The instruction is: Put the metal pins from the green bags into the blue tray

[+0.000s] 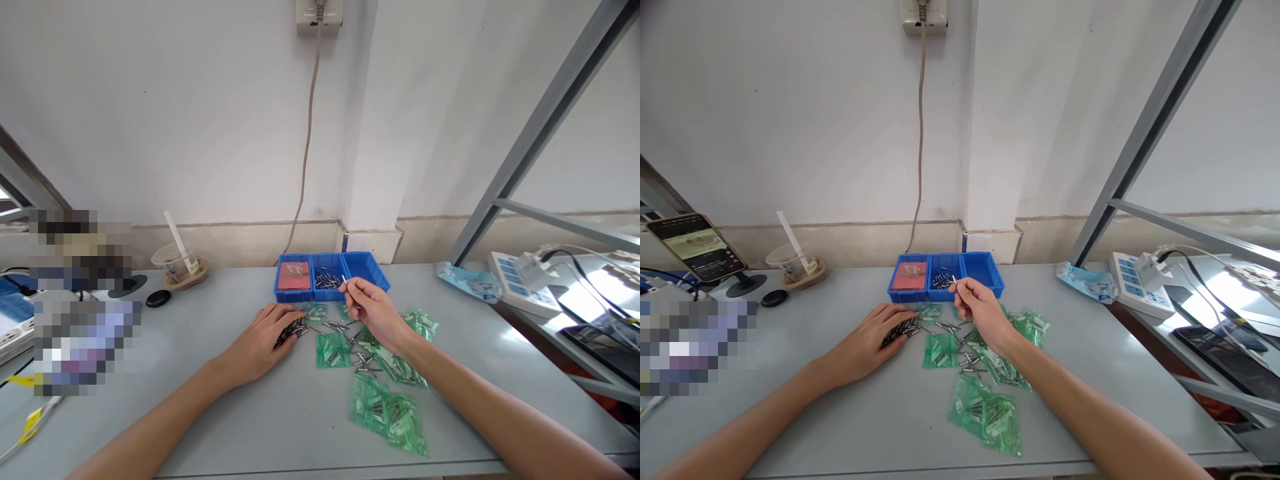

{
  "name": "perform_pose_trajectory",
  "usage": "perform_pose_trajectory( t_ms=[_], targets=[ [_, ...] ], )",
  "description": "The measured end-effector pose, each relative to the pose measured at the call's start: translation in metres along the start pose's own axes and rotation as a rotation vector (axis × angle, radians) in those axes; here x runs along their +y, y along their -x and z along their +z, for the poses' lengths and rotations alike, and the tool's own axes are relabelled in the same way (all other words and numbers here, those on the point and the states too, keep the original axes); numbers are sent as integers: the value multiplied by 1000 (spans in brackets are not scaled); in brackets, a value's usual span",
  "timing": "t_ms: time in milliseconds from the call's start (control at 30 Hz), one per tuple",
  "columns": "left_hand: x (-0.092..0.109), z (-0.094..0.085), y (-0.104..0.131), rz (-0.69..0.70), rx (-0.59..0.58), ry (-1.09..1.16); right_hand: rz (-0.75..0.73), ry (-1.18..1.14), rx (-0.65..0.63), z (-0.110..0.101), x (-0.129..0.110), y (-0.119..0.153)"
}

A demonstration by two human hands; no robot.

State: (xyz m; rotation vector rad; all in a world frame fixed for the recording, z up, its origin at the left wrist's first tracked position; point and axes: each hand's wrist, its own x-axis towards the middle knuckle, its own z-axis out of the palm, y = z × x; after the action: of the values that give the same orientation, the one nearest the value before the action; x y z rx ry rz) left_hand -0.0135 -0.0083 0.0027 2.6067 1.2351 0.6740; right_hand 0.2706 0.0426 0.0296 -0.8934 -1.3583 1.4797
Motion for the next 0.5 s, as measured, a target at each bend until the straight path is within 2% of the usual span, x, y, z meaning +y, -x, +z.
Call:
perform_pose_trajectory(
  t_ms=[500],
  targets=[
    [-1,-3,1,9,-21,-12,-65,221,20,1,7,-1]
  ],
)
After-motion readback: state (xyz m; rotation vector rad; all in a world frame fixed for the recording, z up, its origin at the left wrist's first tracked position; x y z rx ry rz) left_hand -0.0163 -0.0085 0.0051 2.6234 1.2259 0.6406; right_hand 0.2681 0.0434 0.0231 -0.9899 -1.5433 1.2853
